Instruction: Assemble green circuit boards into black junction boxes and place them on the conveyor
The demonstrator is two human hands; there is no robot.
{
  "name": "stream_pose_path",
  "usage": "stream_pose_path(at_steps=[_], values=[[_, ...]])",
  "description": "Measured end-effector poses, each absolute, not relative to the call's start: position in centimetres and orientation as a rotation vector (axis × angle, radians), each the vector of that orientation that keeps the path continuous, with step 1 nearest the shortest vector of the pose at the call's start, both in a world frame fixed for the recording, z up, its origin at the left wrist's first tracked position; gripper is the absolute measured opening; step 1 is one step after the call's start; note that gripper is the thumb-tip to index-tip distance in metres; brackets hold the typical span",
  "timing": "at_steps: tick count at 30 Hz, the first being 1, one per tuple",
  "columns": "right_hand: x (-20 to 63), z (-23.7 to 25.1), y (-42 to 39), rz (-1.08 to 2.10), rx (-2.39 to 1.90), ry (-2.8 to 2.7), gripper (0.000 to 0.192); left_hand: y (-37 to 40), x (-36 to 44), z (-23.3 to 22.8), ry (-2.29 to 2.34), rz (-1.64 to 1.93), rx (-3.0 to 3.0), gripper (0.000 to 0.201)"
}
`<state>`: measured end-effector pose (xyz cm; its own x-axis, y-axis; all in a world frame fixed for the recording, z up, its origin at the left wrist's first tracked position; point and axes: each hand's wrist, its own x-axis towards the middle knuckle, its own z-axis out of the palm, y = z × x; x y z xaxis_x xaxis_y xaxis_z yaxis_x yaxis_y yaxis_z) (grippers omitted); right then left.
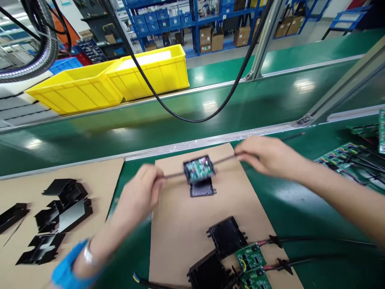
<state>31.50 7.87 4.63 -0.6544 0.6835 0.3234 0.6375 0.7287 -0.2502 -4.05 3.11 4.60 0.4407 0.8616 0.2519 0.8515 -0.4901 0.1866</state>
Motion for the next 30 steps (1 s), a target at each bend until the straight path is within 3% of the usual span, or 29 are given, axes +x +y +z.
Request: stream_pose_path(at_steps=[5,8,11,13,16,19,24,30], values=[[30.7,7.0,20.1,-0.070,-1.254,-2.505,0.025,16.6,-2.7,5.8,1.896,0.504,2.673,0.012],[30.9,6.9,21.5,-0.117,-1.523,-2.513,0.047,19.9,-2.1,3.8,1.920,0.512,2.636,0.033],[31.2,6.6,16.0,0.143,-1.428,-2.571,0.036,17.4,-1.8,2.5,1.853,0.499,2.617,0.035],[31.0,6.6,10.3,0.517,-1.232,-2.634,0.025,13.5,-1.4,3.0,1.721,0.529,2.601,0.027],[29.8,6.0,2.7,0.937,-1.163,-2.662,0.023,6.9,0.4,4.8,1.370,0.611,2.471,0.019],[28.5,4.7,-1.1,1.056,-1.194,-2.581,0.012,1.4,2.7,5.6,1.121,0.466,2.255,0.022],[28.5,4.4,-1.8,1.126,-1.264,-2.416,0.012,-3.1,4.6,4.1,1.127,0.303,2.154,0.057],[29.9,5.3,-3.4,1.124,-1.155,-2.595,0.015,-4.9,4.6,3.9,1.103,0.393,2.119,0.055]])
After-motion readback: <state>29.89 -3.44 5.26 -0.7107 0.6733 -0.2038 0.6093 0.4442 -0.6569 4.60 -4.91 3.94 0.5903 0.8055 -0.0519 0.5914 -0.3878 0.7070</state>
